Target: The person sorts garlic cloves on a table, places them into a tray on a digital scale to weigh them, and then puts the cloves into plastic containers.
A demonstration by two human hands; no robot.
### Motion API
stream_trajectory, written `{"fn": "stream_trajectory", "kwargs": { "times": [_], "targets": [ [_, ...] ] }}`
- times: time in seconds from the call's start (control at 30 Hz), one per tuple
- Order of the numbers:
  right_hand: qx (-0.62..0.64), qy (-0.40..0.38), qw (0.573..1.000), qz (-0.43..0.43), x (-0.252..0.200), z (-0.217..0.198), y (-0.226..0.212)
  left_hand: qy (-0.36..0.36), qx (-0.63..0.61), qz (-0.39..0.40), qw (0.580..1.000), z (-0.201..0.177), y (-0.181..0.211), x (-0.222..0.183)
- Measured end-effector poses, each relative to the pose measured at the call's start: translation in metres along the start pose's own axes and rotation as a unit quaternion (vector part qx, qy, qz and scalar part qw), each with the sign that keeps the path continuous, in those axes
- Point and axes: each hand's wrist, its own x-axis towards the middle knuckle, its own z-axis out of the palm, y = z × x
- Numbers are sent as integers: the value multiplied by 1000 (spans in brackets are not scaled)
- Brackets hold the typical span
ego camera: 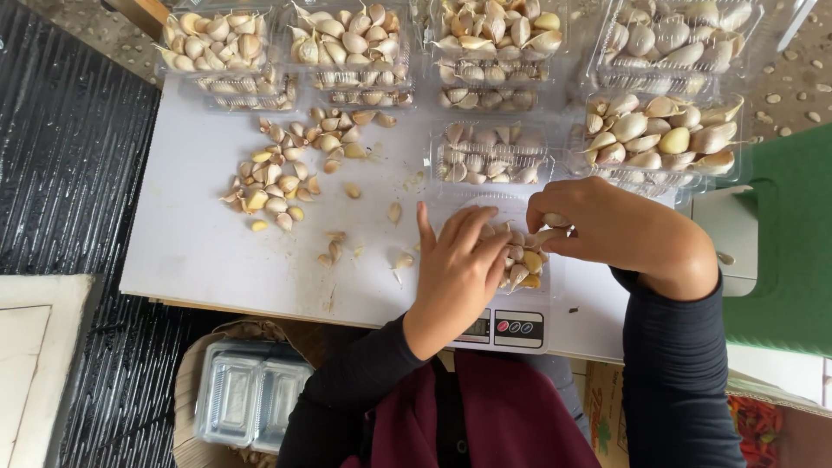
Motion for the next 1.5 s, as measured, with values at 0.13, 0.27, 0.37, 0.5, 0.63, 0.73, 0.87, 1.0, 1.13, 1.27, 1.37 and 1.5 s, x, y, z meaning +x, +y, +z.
{"fn": "stream_trajectory", "kwargs": {
  "times": [0.13,0.27,0.37,0.5,0.63,0.73,0.87,1.0,1.13,1.27,1.37,1.5],
  "targets": [
    [22,-42,999,13,-2,-3,-11,-16,-36,8,999,-6,-1,0],
    [33,-58,998,-22,-1,-3,-18,-19,-53,22,998,-2,-3,0],
    [34,-62,997,0,2,-2,-19,-5,-22,1,1000,3,-4,2],
    [9,-50,998,31,4,1,-20,4,-61,-5,998,-2,-2,3],
    [20,-62,997,52,-1,-8,-25,-17,-150,47,987,-3,3,-5],
    [12,-53,997,51,-1,-8,-17,-58,-146,93,983,4,11,-16],
    [9,-38,999,31,1,-3,-11,-68,-138,118,981,8,13,-21],
    [19,-17,1000,1,6,-1,-8,-42,-160,105,981,0,13,-20],
    [-19,-30,999,5,13,10,-2,-20,-113,51,992,4,9,-25],
    [-46,38,995,-81,20,23,5,9,-72,37,997,24,2,-35],
    [-22,18,999,-38,13,7,-7,-5,-91,33,995,4,5,-27],
    [37,0,997,-74,5,0,-8,-9,-106,4,994,-6,-2,-25]
  ]
}}
